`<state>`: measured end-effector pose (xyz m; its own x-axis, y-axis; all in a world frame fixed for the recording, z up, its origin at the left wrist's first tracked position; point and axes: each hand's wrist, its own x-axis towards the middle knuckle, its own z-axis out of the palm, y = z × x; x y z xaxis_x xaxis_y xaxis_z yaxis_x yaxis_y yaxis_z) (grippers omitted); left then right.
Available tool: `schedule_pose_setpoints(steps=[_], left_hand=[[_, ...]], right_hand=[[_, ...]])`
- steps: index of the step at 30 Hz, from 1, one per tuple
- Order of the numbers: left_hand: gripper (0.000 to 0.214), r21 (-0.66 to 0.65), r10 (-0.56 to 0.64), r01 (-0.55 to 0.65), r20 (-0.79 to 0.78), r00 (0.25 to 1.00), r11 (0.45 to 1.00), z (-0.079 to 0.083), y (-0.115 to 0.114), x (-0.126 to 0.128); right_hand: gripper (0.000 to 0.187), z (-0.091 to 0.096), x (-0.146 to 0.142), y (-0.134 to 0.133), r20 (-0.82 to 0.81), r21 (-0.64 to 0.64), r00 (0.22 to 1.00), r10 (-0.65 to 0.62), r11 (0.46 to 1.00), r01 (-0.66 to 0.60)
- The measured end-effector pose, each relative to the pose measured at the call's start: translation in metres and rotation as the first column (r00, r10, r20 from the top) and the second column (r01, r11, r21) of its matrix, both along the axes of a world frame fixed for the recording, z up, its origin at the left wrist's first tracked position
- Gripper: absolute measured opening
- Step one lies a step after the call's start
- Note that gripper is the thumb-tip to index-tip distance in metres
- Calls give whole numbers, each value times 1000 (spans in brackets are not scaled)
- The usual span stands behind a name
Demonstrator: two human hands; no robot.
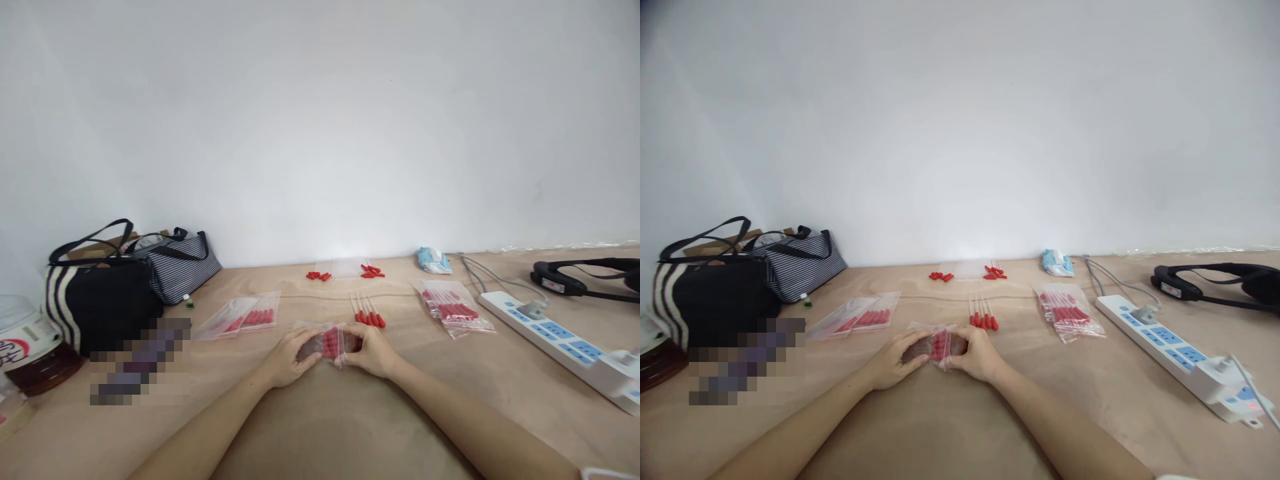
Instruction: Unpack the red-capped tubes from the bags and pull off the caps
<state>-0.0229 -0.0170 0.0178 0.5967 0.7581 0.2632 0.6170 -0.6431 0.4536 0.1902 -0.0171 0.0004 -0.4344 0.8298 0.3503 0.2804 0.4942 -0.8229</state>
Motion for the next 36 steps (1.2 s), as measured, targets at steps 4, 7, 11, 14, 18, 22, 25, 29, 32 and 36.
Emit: schedule_pose_setpoints(steps=[4,7,11,14,18,22,25,29,32,36], left_hand=[[36,-6,-1,1,6,1000,1000,1,0,0],[36,-1,2,-2,4,1000,1000,1,0,0],[37,2,5,-5,-6,1000,1000,0,0,0],[41,-8,3,-3,-15,1000,1000,-2,1,-1],[46,-2,-35,35,-50,998,999,-4,3,-2],[48,-8,-26,25,-62,998,1000,-2,3,-1],[47,-25,-23,22,-47,999,999,-1,2,-1],[44,-33,9,-10,-36,999,999,-3,4,-2],[44,-32,30,-31,-41,999,999,-4,7,-3],[45,-32,36,-38,-52,998,999,-4,8,-2]], right_hand=[[28,-5,-8,-1,53,-46,989,-136,989,139],[27,-10,-12,1,76,-80,978,-192,977,198],[29,-15,-12,3,67,-93,981,-181,978,187],[23,-13,-11,3,84,-85,986,-146,985,153],[17,-10,-11,2,81,-4,991,-104,994,105],[16,-11,-12,3,18,-34,998,-58,998,59],[15,-13,-10,5,-22,-69,998,-62,996,60],[17,-16,3,12,-77,-101,989,-124,988,116],[19,-15,13,16,-120,-169,977,-174,974,152],[22,-10,14,12,-258,-416,947,-189,907,67]])
